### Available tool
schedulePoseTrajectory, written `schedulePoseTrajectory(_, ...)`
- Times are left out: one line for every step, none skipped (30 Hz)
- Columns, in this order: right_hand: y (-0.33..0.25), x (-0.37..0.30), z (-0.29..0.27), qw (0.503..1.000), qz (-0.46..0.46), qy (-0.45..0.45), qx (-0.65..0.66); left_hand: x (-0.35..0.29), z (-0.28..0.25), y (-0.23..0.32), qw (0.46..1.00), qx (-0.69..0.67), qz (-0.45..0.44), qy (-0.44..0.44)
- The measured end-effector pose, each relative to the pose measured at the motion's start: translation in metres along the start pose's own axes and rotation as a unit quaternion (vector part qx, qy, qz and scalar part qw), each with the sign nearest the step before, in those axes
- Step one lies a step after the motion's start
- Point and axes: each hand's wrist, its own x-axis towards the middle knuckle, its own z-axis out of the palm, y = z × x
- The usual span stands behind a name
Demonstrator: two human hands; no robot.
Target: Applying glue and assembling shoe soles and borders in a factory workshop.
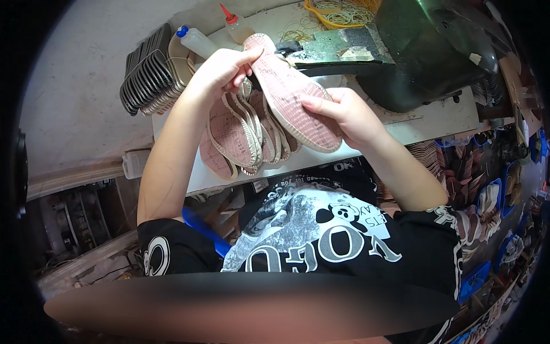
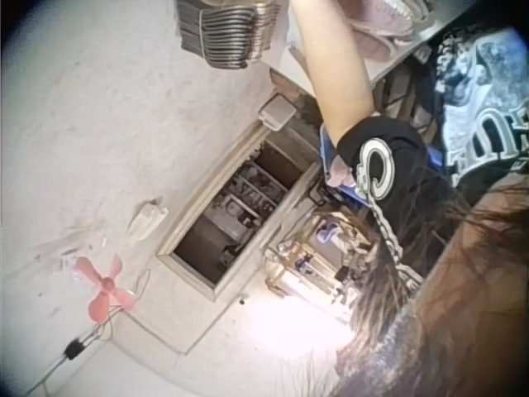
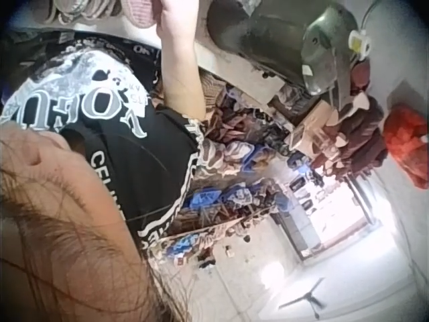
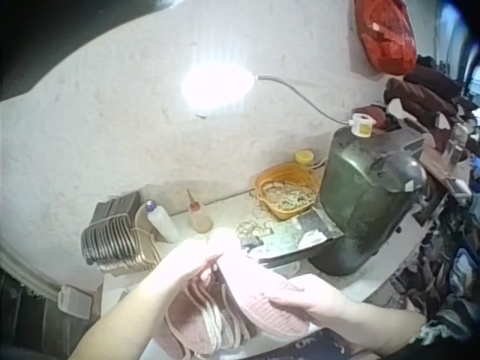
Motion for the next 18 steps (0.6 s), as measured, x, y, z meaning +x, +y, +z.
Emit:
schedulePoseTrajectory(-0.001,0.007,0.003,1.0,-0.009,0.0,0.02,0.005,-0.003,-0.002,1.0,-0.001,-0.004,0.0)
schedulePoseTrajectory(-0.002,0.013,0.006,0.999,-0.018,0.0,0.039,0.011,-0.006,-0.004,1.0,-0.024,0.009,0.011)
schedulePoseTrajectory(-0.003,0.019,0.009,0.999,-0.016,0.001,0.038,0.018,-0.008,-0.005,0.998,-0.046,0.024,0.021)
schedulePoseTrajectory(-0.003,0.025,0.012,0.999,-0.028,0.003,0.047,0.023,-0.01,-0.005,0.998,-0.048,0.031,0.024)
schedulePoseTrajectory(-0.004,0.032,0.015,0.998,-0.04,0.004,0.055,0.027,-0.013,-0.005,0.998,-0.051,0.032,0.024)
schedulePoseTrajectory(-0.002,0.039,0.015,0.997,-0.032,0.008,0.068,0.032,-0.016,-0.006,0.998,-0.046,0.038,0.033)
schedulePoseTrajectory(0.002,0.044,0.02,0.997,-0.033,0.005,0.063,0.036,-0.02,-0.005,0.997,-0.041,0.043,0.047)
schedulePoseTrajectory(0.006,0.049,0.029,0.994,-0.051,0.021,0.092,0.04,-0.029,-0.004,0.997,-0.041,0.05,0.033)
schedulePoseTrajectory(0.007,0.056,0.039,0.99,-0.068,0.032,0.12,0.034,-0.034,-0.01,0.997,-0.044,0.051,0.043)
schedulePoseTrajectory(0.008,0.058,0.05,0.985,-0.079,0.011,0.156,0.031,-0.038,-0.019,0.992,-0.085,0.087,0.04)
schedulePoseTrajectory(0.007,0.054,0.065,0.978,-0.093,-0.003,0.185,0.025,-0.041,-0.029,0.984,-0.124,0.122,0.039)
schedulePoseTrajectory(0.016,0.05,0.069,0.991,-0.11,-0.013,0.072,0.008,-0.044,-0.043,0.977,-0.148,0.149,0.037)
schedulePoseTrajectory(0.021,0.042,0.068,0.99,-0.136,-0.008,-0.042,-0.011,-0.041,-0.045,0.972,-0.157,0.168,0.045)
schedulePoseTrajectory(0.021,0.031,0.077,0.993,-0.11,-0.021,-0.032,-0.026,-0.049,-0.062,0.963,-0.203,0.177,0.019)
schedulePoseTrajectory(0.021,0.023,0.087,0.996,-0.079,-0.036,-0.021,-0.046,-0.051,-0.077,0.953,-0.243,0.175,0.051)
schedulePoseTrajectory(0.022,0.018,0.093,0.996,-0.077,-0.049,-0.017,-0.066,-0.056,-0.093,0.949,-0.242,0.175,0.1)
schedulePoseTrajectory(0.028,0.021,0.098,0.995,-0.072,-0.064,-0.016,-0.078,-0.062,-0.117,0.948,-0.242,0.171,0.115)
schedulePoseTrajectory(0.036,0.031,0.1,0.984,-0.133,-0.03,-0.112,-0.081,-0.066,-0.145,0.948,-0.176,0.134,0.228)
